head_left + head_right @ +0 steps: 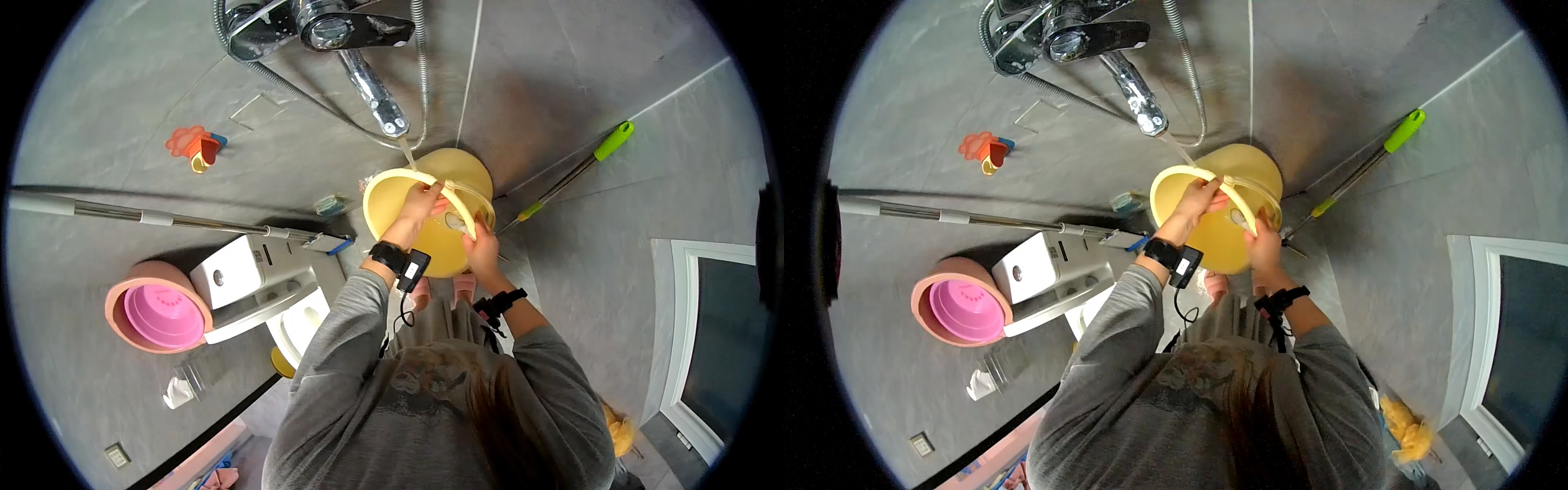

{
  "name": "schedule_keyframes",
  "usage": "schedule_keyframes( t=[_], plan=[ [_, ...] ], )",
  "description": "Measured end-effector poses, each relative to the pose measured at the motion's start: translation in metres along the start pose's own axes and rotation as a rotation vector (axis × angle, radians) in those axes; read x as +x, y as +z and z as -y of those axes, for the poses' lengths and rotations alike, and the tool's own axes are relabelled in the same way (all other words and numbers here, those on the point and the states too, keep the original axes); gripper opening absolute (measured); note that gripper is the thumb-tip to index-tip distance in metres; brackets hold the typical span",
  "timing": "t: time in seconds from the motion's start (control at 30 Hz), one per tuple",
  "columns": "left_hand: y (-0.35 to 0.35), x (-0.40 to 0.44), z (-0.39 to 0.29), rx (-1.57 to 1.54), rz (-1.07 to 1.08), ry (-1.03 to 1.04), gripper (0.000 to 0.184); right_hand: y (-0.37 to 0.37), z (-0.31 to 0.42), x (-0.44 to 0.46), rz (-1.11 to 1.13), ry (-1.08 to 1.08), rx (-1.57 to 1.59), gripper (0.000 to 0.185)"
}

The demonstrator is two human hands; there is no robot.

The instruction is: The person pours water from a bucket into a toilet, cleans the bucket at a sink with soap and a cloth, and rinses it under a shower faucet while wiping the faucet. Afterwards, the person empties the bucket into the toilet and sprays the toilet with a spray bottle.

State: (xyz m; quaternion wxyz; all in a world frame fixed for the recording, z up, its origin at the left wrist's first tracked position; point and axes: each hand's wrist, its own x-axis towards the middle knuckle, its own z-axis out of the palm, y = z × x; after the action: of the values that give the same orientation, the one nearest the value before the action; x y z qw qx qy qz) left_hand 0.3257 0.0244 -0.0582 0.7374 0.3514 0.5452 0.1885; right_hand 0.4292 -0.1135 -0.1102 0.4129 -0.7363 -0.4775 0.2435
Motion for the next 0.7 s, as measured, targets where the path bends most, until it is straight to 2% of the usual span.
schedule_keyframes(
  t=[0.03,0.1,0.13,0.17,0.2,0.23,0.27,0.3,0.33,0.4,0.57,0.7],
  plan=[
    [-0.007,0.007,-0.001,0.003,0.003,0.001,0.021,-0.001,-0.004,0.0,-0.004,0.0,0.0,0.044],
    [-0.03,0.026,0.0,0.404,0.009,0.206,0.016,0.0,-0.014,0.003,-0.075,-0.123,-0.092,0.041],
    [-0.025,-0.003,-0.032,0.711,-0.128,0.299,0.017,-0.002,-0.013,0.004,-0.076,-0.122,-0.088,0.041],
    [-0.026,0.005,-0.03,0.714,-0.133,0.297,0.017,-0.003,-0.012,0.003,-0.006,-0.037,-0.089,0.039],
    [-0.025,0.012,-0.034,0.144,-0.075,0.266,0.017,-0.003,-0.01,0.002,0.067,0.046,-0.09,0.038],
    [-0.027,0.017,-0.036,-0.426,-0.013,0.228,0.018,0.001,-0.013,0.003,0.07,0.042,-0.086,0.038],
    [-0.033,0.02,-0.038,-0.231,-0.017,0.139,0.019,0.007,-0.018,0.003,-0.037,0.024,-0.085,0.029],
    [-0.033,0.021,-0.04,-0.232,-0.019,0.141,0.019,0.009,-0.015,0.004,-0.145,0.006,-0.084,0.02],
    [-0.033,0.022,-0.04,-0.234,0.007,0.101,0.021,0.007,-0.013,0.005,-0.142,0.005,-0.084,0.02],
    [-0.03,0.023,-0.042,-0.239,0.034,0.061,0.023,0.003,-0.008,0.008,-0.047,0.102,-0.023,0.032],
    [-0.029,0.026,-0.046,-0.126,0.179,0.062,0.053,-0.001,0.0,0.011,-0.078,0.089,-0.001,0.025],
    [-0.022,0.015,-0.058,-0.147,0.138,0.031,0.059,0.001,-0.006,0.016,-0.134,0.076,0.004,0.023]
  ],
)
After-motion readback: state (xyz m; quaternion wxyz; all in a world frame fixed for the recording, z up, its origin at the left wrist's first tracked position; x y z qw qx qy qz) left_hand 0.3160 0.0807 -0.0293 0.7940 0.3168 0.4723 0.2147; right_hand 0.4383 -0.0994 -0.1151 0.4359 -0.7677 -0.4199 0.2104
